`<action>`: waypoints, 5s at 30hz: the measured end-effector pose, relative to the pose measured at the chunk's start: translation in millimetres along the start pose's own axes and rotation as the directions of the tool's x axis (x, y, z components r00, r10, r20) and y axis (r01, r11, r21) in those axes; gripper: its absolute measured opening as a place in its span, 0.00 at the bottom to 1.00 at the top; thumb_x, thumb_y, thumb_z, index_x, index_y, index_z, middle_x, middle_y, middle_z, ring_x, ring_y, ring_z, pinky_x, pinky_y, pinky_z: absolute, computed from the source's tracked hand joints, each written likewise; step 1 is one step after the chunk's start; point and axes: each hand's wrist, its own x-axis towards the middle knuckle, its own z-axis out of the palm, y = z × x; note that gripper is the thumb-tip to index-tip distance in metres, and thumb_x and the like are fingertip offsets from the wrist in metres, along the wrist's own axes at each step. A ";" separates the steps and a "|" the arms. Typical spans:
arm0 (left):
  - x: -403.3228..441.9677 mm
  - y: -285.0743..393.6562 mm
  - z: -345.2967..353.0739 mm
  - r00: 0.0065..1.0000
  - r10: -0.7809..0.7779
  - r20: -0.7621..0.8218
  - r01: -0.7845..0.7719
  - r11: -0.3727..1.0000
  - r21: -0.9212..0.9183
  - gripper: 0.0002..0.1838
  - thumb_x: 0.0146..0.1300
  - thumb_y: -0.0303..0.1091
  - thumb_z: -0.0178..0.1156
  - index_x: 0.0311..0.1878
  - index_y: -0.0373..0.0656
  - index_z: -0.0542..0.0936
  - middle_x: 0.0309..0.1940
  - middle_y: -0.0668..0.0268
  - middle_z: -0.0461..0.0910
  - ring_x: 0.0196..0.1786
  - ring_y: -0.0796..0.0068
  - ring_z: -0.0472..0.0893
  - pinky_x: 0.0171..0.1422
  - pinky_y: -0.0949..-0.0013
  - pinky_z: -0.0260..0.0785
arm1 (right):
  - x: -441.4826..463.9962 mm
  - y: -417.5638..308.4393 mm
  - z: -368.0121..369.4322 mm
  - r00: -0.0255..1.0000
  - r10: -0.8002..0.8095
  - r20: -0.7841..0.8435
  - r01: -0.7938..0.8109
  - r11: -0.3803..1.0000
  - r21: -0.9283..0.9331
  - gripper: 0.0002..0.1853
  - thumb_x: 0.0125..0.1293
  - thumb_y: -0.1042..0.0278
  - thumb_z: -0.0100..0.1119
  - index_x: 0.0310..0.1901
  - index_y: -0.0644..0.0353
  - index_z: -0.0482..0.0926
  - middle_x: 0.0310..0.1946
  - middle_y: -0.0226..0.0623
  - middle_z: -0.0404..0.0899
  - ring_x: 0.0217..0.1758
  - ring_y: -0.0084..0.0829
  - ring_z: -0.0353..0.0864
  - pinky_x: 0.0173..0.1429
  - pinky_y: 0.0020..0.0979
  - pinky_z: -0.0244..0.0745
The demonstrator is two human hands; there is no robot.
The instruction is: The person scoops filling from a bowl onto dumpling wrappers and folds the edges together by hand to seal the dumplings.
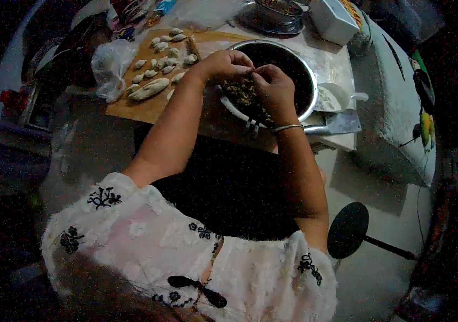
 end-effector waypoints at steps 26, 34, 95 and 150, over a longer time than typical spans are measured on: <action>2.2 -4.8 1.6 0.996 -0.090 -0.028 0.081 0.967 -0.242 0.09 0.62 0.30 0.58 0.44 0.38 0.78 0.38 0.65 0.79 0.39 0.75 0.80 0.45 0.70 0.77 | -10.7 11.2 1.7 0.962 -0.270 -0.045 0.201 0.807 -0.556 0.08 0.54 0.69 0.59 0.38 0.48 0.78 0.38 0.37 0.76 0.39 0.43 0.78 0.39 0.38 0.75; 7.9 -21.3 -2.3 0.999 0.018 -0.033 -0.025 0.976 -0.216 0.11 0.61 0.32 0.58 0.46 0.41 0.79 0.40 0.66 0.80 0.42 0.76 0.79 0.45 0.71 0.73 | -11.6 10.4 -1.0 0.990 -0.133 0.044 0.128 0.738 -0.662 0.13 0.55 0.70 0.57 0.43 0.49 0.77 0.40 0.37 0.75 0.40 0.42 0.78 0.40 0.37 0.75; 1.5 -16.1 21.0 0.965 0.232 -0.125 -0.229 0.973 0.041 0.23 0.58 0.24 0.58 0.59 0.42 0.71 0.50 0.64 0.77 0.51 0.75 0.76 0.58 0.69 0.68 | -6.4 17.5 2.9 0.853 -0.523 -0.001 0.466 0.762 -0.450 0.04 0.58 0.69 0.57 0.35 0.54 0.77 0.31 0.39 0.76 0.34 0.42 0.78 0.36 0.37 0.74; -19.7 3.7 38.5 0.957 0.194 -0.215 -0.101 0.920 0.379 0.15 0.54 0.31 0.63 0.47 0.43 0.81 0.40 0.61 0.82 0.44 0.73 0.81 0.50 0.68 0.73 | -2.8 23.4 -3.4 0.867 -0.496 -0.056 0.447 0.822 -0.352 0.10 0.55 0.66 0.63 0.39 0.54 0.79 0.35 0.38 0.79 0.42 0.41 0.77 0.44 0.36 0.75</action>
